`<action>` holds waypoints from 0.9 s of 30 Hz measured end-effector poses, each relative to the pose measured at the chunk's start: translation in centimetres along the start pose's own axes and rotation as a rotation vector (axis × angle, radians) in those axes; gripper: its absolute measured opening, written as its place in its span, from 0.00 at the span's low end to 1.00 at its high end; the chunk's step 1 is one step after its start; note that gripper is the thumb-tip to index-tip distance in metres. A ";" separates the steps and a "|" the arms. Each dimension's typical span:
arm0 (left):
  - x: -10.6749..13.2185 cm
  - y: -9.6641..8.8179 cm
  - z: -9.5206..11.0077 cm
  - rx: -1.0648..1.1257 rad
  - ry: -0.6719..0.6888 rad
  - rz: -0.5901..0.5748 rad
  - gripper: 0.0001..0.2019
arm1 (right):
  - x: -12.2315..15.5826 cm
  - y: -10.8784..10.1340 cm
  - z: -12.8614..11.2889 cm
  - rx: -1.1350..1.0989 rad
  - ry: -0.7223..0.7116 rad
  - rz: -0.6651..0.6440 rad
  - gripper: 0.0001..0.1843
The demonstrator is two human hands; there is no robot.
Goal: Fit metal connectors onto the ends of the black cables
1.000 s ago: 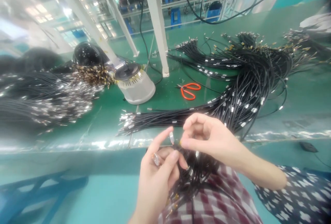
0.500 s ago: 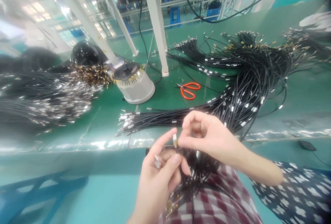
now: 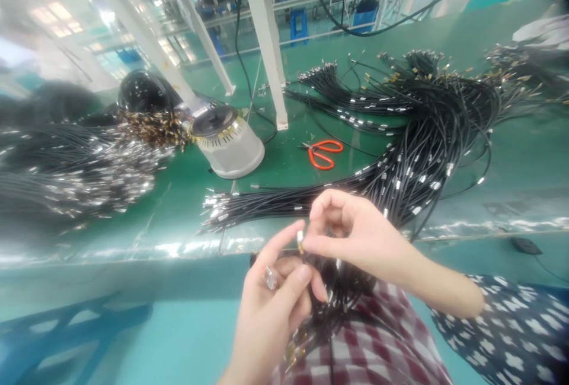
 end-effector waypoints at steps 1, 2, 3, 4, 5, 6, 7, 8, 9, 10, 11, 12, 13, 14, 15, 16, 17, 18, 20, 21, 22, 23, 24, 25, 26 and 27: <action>0.0 0.0 0.0 -0.002 0.000 -0.003 0.24 | 0.0 0.0 0.1 -0.008 0.009 0.005 0.13; 0.0 0.0 0.0 -0.005 0.000 -0.004 0.24 | -0.1 0.0 0.3 -0.020 0.019 0.009 0.13; 0.0 0.0 -0.1 -0.006 -0.003 -0.003 0.24 | -0.2 0.1 0.4 -0.037 0.030 0.009 0.13; 0.0 0.0 -0.1 -0.008 -0.005 -0.001 0.24 | -0.2 0.1 0.6 -0.062 0.039 0.003 0.13; 0.0 0.0 0.0 -0.011 -0.007 0.001 0.24 | -0.3 0.2 0.8 -0.092 0.044 -0.005 0.14; 0.0 0.0 0.0 -0.016 -0.007 0.004 0.24 | -0.4 0.3 0.9 -0.123 0.043 -0.015 0.15; 0.0 -0.1 0.1 -0.023 -0.007 0.009 0.25 | -0.4 0.3 1.0 -0.148 0.037 -0.022 0.16; -0.1 -0.2 0.1 -0.029 -0.004 0.020 0.26 | -0.4 0.4 1.0 -0.162 0.025 -0.023 0.16; -0.1 -0.3 0.2 -0.033 0.001 0.041 0.26 | -0.4 0.4 0.9 -0.167 0.010 -0.020 0.16; -0.2 -0.6 0.3 -0.033 0.006 0.071 0.24 | -0.3 0.4 0.8 -0.162 -0.003 -0.015 0.17; -0.4 -0.8 0.4 -0.030 0.007 0.101 0.21 | -0.2 0.5 0.8 -0.151 -0.012 -0.013 0.17; -0.5 -1.0 0.4 -0.027 0.007 0.126 0.17 | -0.1 0.6 0.7 -0.136 -0.020 -0.016 0.17; -0.7 -1.1 0.4 -0.022 0.003 0.135 0.13 | 0.1 0.7 0.6 -0.122 -0.026 -0.023 0.17; -0.9 -1.1 0.4 -0.016 -0.003 0.127 0.11 | 0.2 0.9 0.5 -0.112 -0.028 -0.033 0.17; -1.1 -0.9 0.3 -0.008 -0.007 0.106 0.10 | 0.3 1.0 0.5 -0.113 -0.028 -0.043 0.16; -1.2 -0.8 0.3 0.001 -0.008 0.082 0.11 | 0.3 1.0 0.5 -0.125 -0.025 -0.054 0.17; -1.3 -0.7 0.4 0.010 -0.006 0.067 0.11 | 0.3 1.0 0.5 -0.145 -0.023 -0.060 0.17; -1.3 -0.7 0.3 0.019 -0.004 0.064 0.11 | 0.3 0.9 0.5 -0.165 -0.021 -0.060 0.18; -1.2 -1.0 0.2 0.007 -0.007 0.089 0.11 | 0.3 0.7 0.4 -0.181 -0.028 -0.044 0.18; -1.1 -1.2 0.1 -0.017 -0.012 0.105 0.10 | 0.3 0.5 0.3 -0.170 -0.041 -0.025 0.18; -1.0 -1.3 0.0 -0.042 -0.020 0.119 0.10 | 0.3 0.3 0.2 -0.148 -0.056 -0.005 0.17; -0.9 -1.5 -0.1 -0.058 -0.028 0.129 0.11 | 0.3 0.2 0.1 -0.123 -0.071 0.013 0.17; -0.8 -1.6 -0.3 -0.062 -0.038 0.133 0.11 | 0.4 0.1 0.0 -0.099 -0.082 0.029 0.16; -0.8 -1.6 -0.4 -0.050 -0.048 0.136 0.11 | 0.5 0.1 0.0 -0.076 -0.090 0.045 0.16; -0.9 -1.7 -0.5 -0.025 -0.056 0.138 0.11 | 0.5 0.0 0.1 -0.061 -0.090 0.058 0.14; -1.0 -1.7 -0.6 0.002 -0.061 0.140 0.10 | 0.6 0.0 0.3 -0.062 -0.078 0.062 0.13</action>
Point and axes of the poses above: each hand's wrist, its own x-axis away from the middle knuckle, its own y-axis out of the palm, z = x × y, the point moved 7 cm from there along -x, towards the middle knuckle, and after that the axes turned 15 degrees about -x, right-handed, at the moved point
